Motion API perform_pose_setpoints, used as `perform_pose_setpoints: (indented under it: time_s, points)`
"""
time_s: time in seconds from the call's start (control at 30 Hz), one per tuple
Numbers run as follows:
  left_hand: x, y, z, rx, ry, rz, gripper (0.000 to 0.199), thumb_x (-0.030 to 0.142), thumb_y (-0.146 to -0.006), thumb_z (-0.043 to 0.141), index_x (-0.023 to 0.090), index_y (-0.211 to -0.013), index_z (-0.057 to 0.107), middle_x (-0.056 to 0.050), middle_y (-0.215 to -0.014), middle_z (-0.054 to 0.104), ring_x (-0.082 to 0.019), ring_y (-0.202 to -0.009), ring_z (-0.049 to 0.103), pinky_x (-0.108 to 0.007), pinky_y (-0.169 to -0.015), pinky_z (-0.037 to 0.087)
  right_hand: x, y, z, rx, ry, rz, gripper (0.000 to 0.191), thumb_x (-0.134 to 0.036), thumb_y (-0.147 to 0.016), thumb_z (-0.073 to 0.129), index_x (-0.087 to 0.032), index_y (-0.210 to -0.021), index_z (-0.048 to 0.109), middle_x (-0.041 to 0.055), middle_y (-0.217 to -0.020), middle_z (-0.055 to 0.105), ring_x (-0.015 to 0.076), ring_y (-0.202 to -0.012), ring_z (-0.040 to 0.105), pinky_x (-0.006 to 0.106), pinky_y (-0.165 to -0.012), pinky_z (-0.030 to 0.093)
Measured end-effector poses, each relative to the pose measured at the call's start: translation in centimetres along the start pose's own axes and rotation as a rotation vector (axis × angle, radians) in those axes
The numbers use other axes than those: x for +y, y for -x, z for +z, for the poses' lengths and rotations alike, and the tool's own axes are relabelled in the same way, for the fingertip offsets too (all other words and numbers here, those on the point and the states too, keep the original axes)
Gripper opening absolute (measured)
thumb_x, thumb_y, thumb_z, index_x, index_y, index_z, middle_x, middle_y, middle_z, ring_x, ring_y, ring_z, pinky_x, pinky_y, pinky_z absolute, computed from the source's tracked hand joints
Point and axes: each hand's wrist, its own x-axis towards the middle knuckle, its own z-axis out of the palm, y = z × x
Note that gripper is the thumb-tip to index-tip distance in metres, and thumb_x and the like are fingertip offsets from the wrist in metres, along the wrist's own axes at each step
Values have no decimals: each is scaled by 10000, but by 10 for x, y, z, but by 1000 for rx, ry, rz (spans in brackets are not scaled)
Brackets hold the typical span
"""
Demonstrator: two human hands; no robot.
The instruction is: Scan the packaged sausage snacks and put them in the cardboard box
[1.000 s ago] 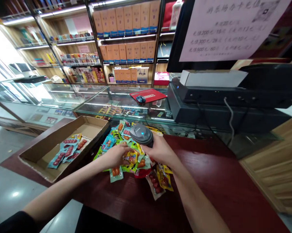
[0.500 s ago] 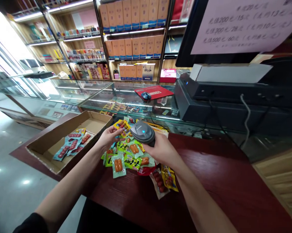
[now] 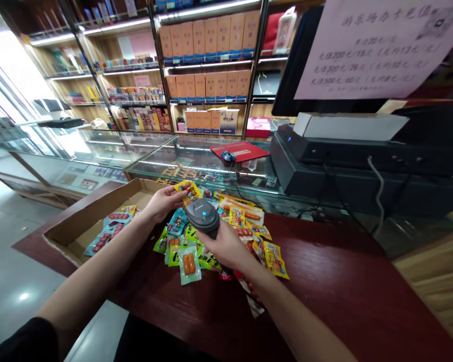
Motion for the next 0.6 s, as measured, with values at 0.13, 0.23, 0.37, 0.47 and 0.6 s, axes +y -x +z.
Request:
perform_pose_setpoints:
  time_s: [0.13, 0.23, 0.37, 0.47, 0.6]
  points:
    - [22, -3, -3, 14, -11, 21, 470, 354, -584, 859, 126, -969, 718, -99, -953, 740, -163, -741, 693, -243, -655, 553, -10, -6, 10, 14, -23, -30, 288, -320, -839, 605, -185, -1093, 604, 26, -734, 690, 146, -526, 598, 281, -504, 518]
    - [36, -1, -5, -5, -35, 20, 424, 334, -586, 859, 126, -933, 732, -101, -947, 739, -173, -755, 693, -253, -658, 557, -6, -5, 7, 28, 10, -41, 211, -295, -822, 630, -197, -1007, 608, 18, -694, 687, 150, -533, 616, 283, -525, 527]
    - [37, 3, -1, -4, -9, 34, 444, 310, -578, 865, 131, -962, 733, -98, -960, 735, -179, -780, 692, -270, -681, 557, -2, -1, -1, -6, 24, -40, 104, -287, -826, 615, -208, -894, 609, -1, -609, 654, 158, -505, 614, 288, -514, 522]
    - [26, 2, 10, -9, 54, 48, 430, 319, -574, 865, 127, -936, 734, -98, -947, 734, -180, -781, 691, -285, -698, 554, -1, -1, -7, 70, 75, -88, 106, -301, -830, 602, -210, -882, 616, -13, -563, 632, 157, -482, 593, 286, -505, 512]
    - [13, -12, 32, -67, 82, 68, 388, 340, -610, 839, 132, -922, 738, -90, -934, 735, -158, -739, 680, -265, -676, 537, 6, -3, -17, 146, 140, -85, 119, -310, -832, 593, -206, -877, 631, -4, -598, 652, 167, -532, 621, 292, -545, 534]
